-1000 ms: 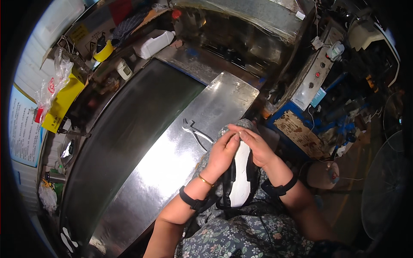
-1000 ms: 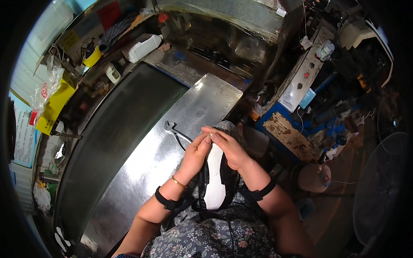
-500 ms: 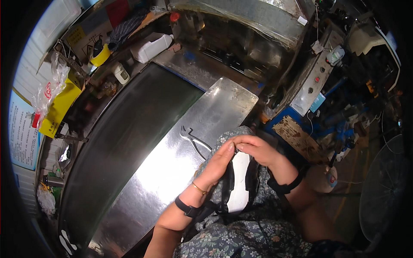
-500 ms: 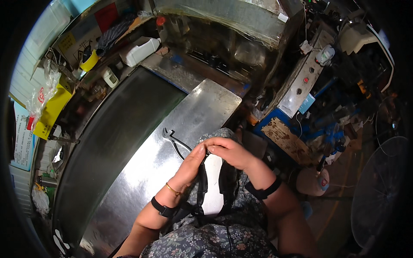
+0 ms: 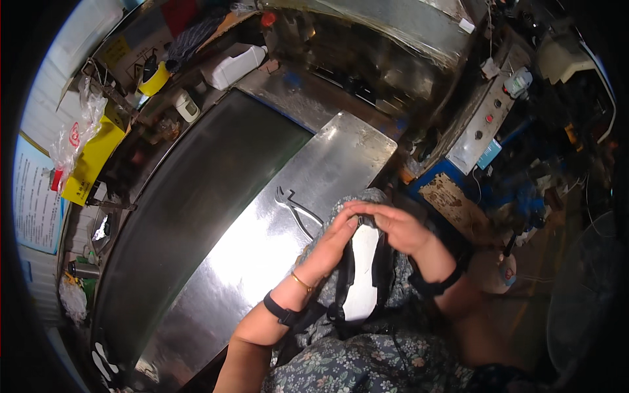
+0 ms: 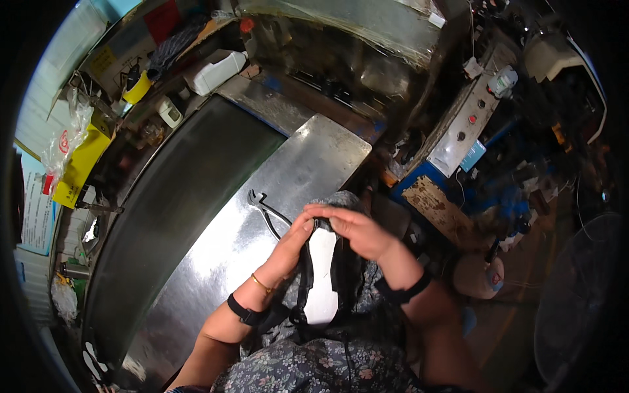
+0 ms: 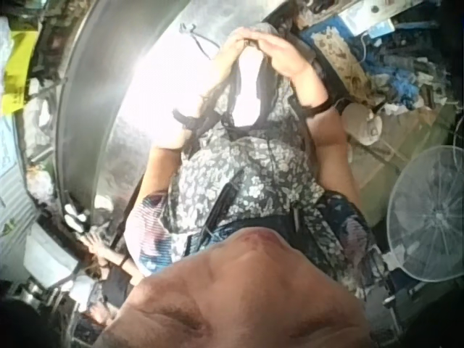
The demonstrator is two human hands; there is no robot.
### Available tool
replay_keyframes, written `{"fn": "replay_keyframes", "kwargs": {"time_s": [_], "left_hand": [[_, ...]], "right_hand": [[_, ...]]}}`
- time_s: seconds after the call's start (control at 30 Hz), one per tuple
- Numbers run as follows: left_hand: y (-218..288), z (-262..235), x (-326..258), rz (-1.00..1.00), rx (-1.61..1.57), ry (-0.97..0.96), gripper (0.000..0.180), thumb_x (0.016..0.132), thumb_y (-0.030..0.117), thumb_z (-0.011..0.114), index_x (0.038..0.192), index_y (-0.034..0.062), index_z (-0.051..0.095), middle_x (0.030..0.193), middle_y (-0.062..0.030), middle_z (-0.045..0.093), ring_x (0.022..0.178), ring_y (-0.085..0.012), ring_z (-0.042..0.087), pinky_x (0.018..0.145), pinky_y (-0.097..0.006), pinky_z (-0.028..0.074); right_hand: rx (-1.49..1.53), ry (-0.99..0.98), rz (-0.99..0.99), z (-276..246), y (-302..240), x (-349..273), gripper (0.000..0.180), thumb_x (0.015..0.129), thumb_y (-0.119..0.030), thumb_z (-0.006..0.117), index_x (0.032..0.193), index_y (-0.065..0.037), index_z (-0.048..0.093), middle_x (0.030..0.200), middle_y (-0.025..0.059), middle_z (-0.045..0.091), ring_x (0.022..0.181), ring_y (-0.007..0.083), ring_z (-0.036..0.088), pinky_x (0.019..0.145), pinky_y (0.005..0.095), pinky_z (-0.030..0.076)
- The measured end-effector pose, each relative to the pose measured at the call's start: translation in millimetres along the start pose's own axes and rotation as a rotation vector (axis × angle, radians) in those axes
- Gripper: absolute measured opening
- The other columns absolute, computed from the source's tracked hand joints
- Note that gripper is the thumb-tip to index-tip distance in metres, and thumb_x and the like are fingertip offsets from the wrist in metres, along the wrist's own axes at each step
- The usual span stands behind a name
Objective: Inspecting and cleaning finished shoes on a conveyor belt in a factory setting.
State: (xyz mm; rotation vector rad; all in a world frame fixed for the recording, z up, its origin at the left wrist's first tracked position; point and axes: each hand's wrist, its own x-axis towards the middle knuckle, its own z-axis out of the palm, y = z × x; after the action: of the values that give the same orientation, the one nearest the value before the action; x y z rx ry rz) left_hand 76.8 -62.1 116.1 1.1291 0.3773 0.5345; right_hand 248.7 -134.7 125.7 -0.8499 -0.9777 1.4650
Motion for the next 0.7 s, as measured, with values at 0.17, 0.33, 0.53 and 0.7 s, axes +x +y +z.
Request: {"fn": "replay_keyframes", "kwargs": {"time_s": [0.17,0.33,0.53,0.7], "left_hand": [[-15.7,5.0,-7.6,0.043,0.132,0.097,0.041,0.104,0.025,0.045,0.137,0.0012,0.047,0.14,-0.0078,0.048,0.134,-0.0187,0.039,0.114,-0.031,0.026],[-16.2,2.4,-3.8,0.069,0.181,0.141,0.037,0.101,0.02,0.052,0.133,0.0019,0.051,0.134,-0.0096,0.055,0.127,-0.0196,0.047,0.11,-0.031,0.032],[-11.2,-1.2,-4.5,-0.01,0.252,0.071,0.047,0.096,0.021,0.061,0.137,0.0026,0.047,0.133,-0.0097,0.054,0.125,-0.0188,0.048,0.107,-0.031,0.036],[-2.8,-9.3,-4.5,-0.004,0.276,-0.094,0.069,0.086,0.024,0.074,0.142,0.0041,0.04,0.134,-0.0091,0.05,0.126,-0.0185,0.045,0.108,-0.031,0.034]], "right_hand": [[-0.61,0.268,-0.223,32.0,10.1,-7.4,0.033,0.105,-0.013,0.039,0.128,0.002,0.055,0.135,0.0128,0.055,0.131,0.0229,0.047,0.113,0.036,0.031],[-0.005,0.032,0.046,5.5,-9.1,-8.6,0.035,0.098,-0.002,0.041,0.131,0.001,0.052,0.136,0.013,0.053,0.133,0.0234,0.044,0.114,0.0358,0.03],[-0.537,0.249,-0.147,28.0,9.7,-18.1,0.041,0.1,-0.004,0.042,0.141,0.001,0.046,0.142,0.0104,0.049,0.134,0.0211,0.043,0.114,0.0339,0.029],[0.078,0.165,0.103,5.3,-10.6,-3.2,0.037,0.105,-0.013,0.042,0.138,0.002,0.049,0.138,0.0106,0.053,0.129,0.0169,0.047,0.111,0.0305,0.034]]}}
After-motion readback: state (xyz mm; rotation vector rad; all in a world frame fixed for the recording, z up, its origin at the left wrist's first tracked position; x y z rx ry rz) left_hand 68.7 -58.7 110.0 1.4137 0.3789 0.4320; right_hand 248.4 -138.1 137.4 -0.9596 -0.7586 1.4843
